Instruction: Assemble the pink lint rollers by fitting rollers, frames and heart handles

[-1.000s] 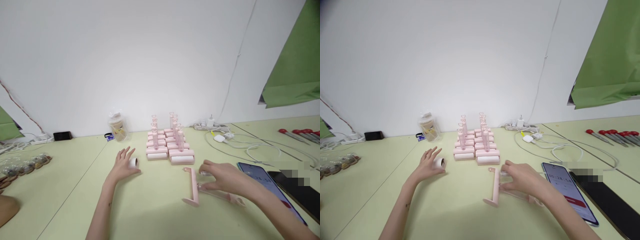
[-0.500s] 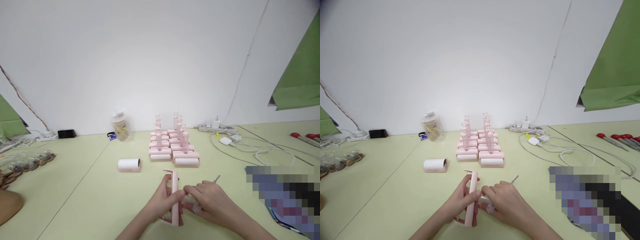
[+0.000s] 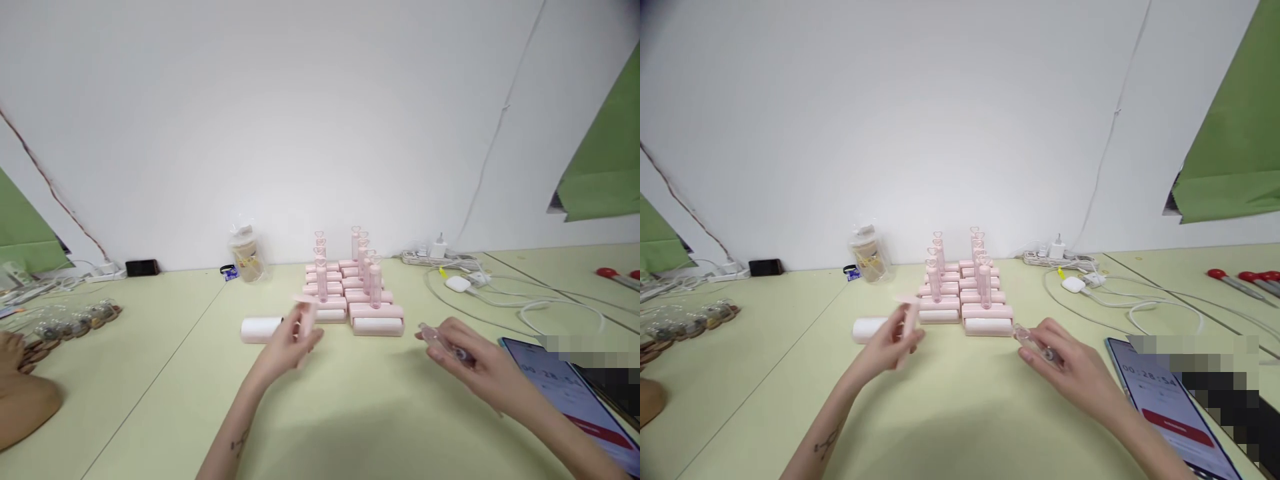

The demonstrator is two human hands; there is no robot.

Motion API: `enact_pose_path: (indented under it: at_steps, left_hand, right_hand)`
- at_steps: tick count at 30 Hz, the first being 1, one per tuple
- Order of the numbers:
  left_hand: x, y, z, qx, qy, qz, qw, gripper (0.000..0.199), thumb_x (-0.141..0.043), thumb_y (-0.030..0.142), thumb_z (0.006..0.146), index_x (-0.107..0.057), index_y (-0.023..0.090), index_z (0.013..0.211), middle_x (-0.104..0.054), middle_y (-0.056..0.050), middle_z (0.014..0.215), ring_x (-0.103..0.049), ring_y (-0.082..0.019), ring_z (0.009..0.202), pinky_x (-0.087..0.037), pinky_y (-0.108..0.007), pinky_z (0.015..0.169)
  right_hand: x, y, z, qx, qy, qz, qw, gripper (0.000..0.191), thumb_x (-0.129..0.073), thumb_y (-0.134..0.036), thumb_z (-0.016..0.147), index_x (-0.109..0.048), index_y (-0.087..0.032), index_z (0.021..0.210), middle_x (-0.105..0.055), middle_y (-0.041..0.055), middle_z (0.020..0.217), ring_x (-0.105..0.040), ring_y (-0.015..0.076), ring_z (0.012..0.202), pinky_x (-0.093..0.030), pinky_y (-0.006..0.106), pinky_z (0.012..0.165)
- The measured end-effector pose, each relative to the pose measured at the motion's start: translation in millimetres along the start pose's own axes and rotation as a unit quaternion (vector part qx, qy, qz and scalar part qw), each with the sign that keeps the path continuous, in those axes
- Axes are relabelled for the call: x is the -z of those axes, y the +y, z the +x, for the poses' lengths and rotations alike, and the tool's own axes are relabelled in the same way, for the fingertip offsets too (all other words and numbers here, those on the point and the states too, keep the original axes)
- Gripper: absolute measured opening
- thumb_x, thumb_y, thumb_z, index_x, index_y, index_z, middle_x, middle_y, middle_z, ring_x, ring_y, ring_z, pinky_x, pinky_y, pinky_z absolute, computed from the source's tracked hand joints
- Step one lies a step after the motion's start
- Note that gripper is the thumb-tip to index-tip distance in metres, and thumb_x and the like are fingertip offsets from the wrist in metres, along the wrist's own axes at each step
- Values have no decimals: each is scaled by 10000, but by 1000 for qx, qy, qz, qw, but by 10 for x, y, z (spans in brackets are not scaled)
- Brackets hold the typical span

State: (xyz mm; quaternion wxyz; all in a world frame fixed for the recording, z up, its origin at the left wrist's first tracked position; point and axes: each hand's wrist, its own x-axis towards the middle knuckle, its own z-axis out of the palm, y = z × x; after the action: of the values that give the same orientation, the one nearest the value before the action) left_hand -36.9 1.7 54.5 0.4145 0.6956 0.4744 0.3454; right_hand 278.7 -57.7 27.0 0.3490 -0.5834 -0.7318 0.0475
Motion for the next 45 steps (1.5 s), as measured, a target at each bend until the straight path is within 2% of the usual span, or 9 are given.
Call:
enact_pose_path:
  at_steps: [5,10,14,17,19,23,29,40,45]
  left_hand:
    - [-247,-246,-14,-37,-118,222,967,307,-593,362,722,-540,219,988,-567,25,759,-532,-151,606,-411,-257,573]
    - [-286,-222,-34,-94,-46,189,976,211,-519,363,796,-563,202,925,-530,-95,1085,-427,-283,1090,-329,-427,932]
    - [-509,-90,-140,-22,-134,33,990,527,-111,507,907,-507,180,1028,-600,-46,785,-592,-172,669,-481,-319,640]
    - [-760,-96,-223,130,-293,-203,925,634,-108,624,853,-516,150,957,-551,-1,580,-527,-131,436,-431,-252,450]
    - [-875,-133,-258,168,-326,-269,891,560,-254,662,810,-506,163,834,-508,24,525,-484,-115,388,-392,-231,410]
    - [-897,-178,-292,157,-269,-246,918,387,-390,605,799,-418,219,815,-434,82,562,-382,-76,335,-309,-202,352]
    - [-859,-161,-343,-60,-120,178,975,250,-516,451,816,-486,214,745,-510,44,611,-485,-130,550,-234,-231,482]
    - [-911,-158,-394,-117,-106,306,939,221,-542,152,725,-451,210,918,-638,45,644,-596,-157,543,-220,-223,440]
    - [-794,-63,-420,-111,-130,352,920,234,-658,370,688,-513,202,762,-663,23,648,-616,-173,570,-207,-227,441]
  right_hand:
    - [-170,-403,34,16,-80,28,996,280,-617,-403,766,-500,-272,984,-589,-59,673,-518,118,435,-386,218,438]
    - [-356,-637,46,283,-33,-93,954,86,-560,-284,834,-572,-236,905,-674,-9,780,-589,135,529,-360,236,474]
    - [-466,-798,-12,438,14,-163,884,246,-415,-85,871,-603,-205,977,-705,42,870,-551,125,498,-347,265,474]
    - [-479,-845,-52,471,-12,-133,872,232,-438,-119,873,-594,-191,1029,-707,39,872,-550,128,518,-335,268,444]
    - [-449,-825,-66,466,-42,-70,881,208,-484,-241,873,-569,-175,1051,-687,58,876,-580,147,602,-363,266,459]
    - [-336,-738,-96,324,-7,175,930,169,-469,-368,866,-512,-218,802,-545,40,738,-535,166,634,-398,269,494]
    - [-246,-736,-226,126,10,457,880,458,-415,-525,859,-294,-212,547,-331,-19,574,-296,141,470,-236,277,410]
    - [-406,-809,-125,88,-218,221,946,216,-374,-290,920,-443,-222,727,-499,89,1026,-501,214,957,-459,279,675]
    - [-280,-837,-59,135,-323,144,926,164,-423,-245,884,-446,-222,723,-549,-2,722,-521,151,685,-437,305,767]
